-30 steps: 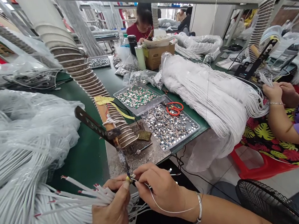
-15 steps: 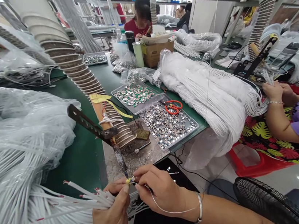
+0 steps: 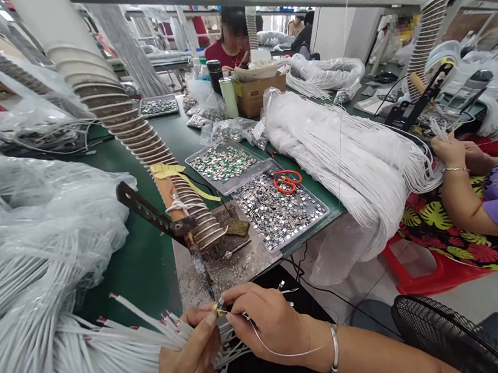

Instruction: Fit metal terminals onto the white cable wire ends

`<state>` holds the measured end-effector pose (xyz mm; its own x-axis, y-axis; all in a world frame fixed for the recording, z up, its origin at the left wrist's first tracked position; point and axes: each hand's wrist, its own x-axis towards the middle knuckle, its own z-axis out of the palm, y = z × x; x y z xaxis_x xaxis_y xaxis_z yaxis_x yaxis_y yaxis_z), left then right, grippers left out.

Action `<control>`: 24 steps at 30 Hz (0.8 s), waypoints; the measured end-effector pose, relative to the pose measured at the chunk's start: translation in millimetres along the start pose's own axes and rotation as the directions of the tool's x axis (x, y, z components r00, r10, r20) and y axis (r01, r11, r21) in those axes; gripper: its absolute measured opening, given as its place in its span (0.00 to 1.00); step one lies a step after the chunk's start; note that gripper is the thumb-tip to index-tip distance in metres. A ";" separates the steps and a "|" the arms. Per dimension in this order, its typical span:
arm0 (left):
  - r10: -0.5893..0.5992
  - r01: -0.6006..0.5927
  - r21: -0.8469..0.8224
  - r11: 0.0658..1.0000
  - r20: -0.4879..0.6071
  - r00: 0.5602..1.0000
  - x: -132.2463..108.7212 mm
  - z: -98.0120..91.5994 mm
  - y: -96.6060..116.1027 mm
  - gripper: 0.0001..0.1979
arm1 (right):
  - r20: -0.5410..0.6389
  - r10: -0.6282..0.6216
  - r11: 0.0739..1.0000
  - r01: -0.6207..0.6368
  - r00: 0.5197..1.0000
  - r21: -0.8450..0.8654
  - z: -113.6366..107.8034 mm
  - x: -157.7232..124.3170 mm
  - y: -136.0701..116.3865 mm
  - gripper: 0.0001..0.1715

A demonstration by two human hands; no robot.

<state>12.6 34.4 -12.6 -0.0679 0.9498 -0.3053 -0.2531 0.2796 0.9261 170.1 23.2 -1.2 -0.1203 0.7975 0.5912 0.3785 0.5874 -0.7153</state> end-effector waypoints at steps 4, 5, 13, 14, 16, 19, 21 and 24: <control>-0.001 0.000 -0.035 0.999 -0.044 0.999 -0.3 9.5 9.3 0.15 | -0.019 -0.036 0.999 0.036 0.999 -0.009 0.1 2.6 -0.4 0.05; -0.004 0.002 -0.042 0.999 -0.058 0.998 0.1 11.7 11.5 0.15 | -0.022 -0.042 0.999 0.041 0.999 -0.011 0.2 3.0 -0.2 0.05; 0.001 -0.004 -0.064 0.998 -0.055 0.998 3.7 13.9 13.0 0.14 | -0.052 -0.048 0.998 0.046 0.998 -0.036 0.6 7.9 1.3 0.05; -0.001 -0.003 -0.075 0.997 -0.050 0.999 4.1 13.9 13.0 0.13 | -0.058 -0.047 0.998 0.046 0.997 -0.032 0.6 9.1 1.5 0.05; 0.000 -0.005 -0.100 0.995 -0.049 0.999 5.0 14.8 13.5 0.12 | -0.072 -0.046 0.999 0.045 0.996 -0.017 0.8 11.7 2.3 0.05; -0.003 -0.004 -0.127 0.992 -0.054 0.999 6.8 16.9 14.5 0.12 | -0.091 -0.056 0.998 0.056 0.994 0.001 1.8 14.8 3.6 0.05; -0.006 -0.003 -0.132 0.991 -0.063 0.998 7.9 17.7 14.6 0.12 | -0.094 -0.059 0.998 0.059 0.994 0.000 2.6 16.0 4.2 0.05; -0.002 -0.006 -0.131 0.991 -0.065 0.998 8.3 17.6 15.2 0.13 | -0.090 -0.064 0.998 0.066 0.994 0.014 3.4 17.0 4.4 0.05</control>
<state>25.2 48.9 2.9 -0.1296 0.9381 -0.3213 -0.3767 0.2531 0.8911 166.7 39.8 4.5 -0.0616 0.7424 0.6672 0.3564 0.6407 -0.6800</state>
